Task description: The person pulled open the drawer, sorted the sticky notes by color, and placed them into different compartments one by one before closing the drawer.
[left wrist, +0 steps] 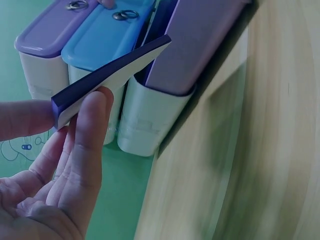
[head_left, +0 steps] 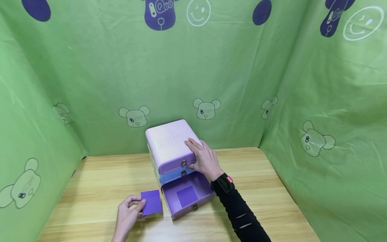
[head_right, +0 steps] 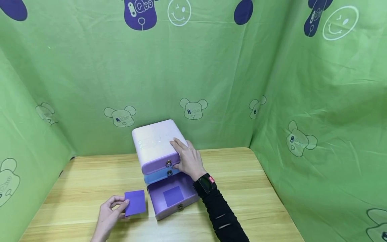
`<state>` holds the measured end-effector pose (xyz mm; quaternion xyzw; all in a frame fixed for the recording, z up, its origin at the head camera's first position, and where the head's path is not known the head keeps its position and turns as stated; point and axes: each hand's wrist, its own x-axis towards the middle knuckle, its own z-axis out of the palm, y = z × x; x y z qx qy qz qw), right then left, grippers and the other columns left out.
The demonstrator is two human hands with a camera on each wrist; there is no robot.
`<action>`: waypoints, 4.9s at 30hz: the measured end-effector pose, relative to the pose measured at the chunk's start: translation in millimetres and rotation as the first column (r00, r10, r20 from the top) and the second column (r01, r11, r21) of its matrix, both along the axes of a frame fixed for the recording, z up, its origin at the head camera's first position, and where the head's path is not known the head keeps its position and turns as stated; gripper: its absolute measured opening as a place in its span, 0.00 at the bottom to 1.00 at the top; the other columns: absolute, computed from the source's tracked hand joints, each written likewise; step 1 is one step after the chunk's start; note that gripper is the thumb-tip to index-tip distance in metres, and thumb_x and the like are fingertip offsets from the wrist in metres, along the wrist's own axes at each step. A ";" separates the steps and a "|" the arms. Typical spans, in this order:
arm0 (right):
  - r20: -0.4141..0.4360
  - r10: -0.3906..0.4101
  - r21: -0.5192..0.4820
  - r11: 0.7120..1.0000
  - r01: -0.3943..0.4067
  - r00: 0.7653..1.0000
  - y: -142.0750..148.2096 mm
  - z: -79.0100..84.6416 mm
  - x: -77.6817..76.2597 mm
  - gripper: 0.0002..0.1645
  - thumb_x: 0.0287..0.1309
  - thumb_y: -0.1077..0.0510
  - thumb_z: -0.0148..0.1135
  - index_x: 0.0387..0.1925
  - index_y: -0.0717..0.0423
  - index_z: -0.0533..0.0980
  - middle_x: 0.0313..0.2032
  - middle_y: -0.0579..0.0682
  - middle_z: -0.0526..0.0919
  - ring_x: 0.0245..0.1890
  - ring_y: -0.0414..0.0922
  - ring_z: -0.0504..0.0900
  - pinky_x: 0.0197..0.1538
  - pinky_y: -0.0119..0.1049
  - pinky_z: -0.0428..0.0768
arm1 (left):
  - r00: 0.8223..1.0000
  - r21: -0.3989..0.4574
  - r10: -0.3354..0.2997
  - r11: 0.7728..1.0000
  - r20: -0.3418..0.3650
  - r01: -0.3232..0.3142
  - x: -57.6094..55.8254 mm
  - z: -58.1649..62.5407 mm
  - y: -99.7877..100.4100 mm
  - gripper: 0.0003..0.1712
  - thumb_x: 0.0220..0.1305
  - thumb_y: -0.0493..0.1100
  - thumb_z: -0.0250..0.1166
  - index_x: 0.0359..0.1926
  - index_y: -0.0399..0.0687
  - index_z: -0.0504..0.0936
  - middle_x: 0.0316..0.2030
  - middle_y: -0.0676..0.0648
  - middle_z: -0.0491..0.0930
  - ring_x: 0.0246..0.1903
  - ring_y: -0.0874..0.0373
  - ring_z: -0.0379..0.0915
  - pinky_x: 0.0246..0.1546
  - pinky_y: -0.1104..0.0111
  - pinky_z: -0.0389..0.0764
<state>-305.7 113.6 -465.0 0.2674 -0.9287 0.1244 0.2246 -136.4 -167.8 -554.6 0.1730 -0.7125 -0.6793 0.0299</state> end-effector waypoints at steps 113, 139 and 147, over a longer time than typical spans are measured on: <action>-0.002 0.001 -0.012 1.000 -0.001 1.000 1.0 1.8 2.3 0.67 0.23 0.43 0.90 0.73 0.37 0.67 0.73 0.43 0.71 0.66 0.65 0.75 0.51 0.61 0.86 | 0.967 -0.036 -0.245 0.969 -0.071 0.243 -48.9 -20.2 125.2 0.16 0.64 0.27 0.62 0.50 0.28 0.68 0.34 0.39 0.80 0.22 0.59 0.77 0.24 0.70 0.84; 0.005 0.001 -0.006 1.000 -0.001 1.000 0.3 -0.6 1.9 0.68 0.24 0.43 0.90 0.73 0.37 0.67 0.73 0.42 0.71 0.67 0.63 0.75 0.49 0.59 0.87 | 0.970 -0.470 -0.231 0.867 -0.079 0.168 -50.4 -20.3 133.0 0.23 0.46 0.29 0.76 0.43 0.34 0.76 0.23 0.48 0.83 0.23 0.61 0.77 0.33 0.62 0.84; -0.009 0.002 -0.009 1.000 -0.002 1.000 0.9 -1.4 1.0 0.68 0.23 0.43 0.90 0.72 0.36 0.67 0.73 0.41 0.71 0.66 0.64 0.75 0.48 0.59 0.87 | 0.968 -0.525 -0.249 0.826 -0.013 0.206 -53.9 -18.8 133.1 0.27 0.43 0.30 0.77 0.47 0.26 0.80 0.22 0.46 0.85 0.23 0.57 0.81 0.34 0.58 0.86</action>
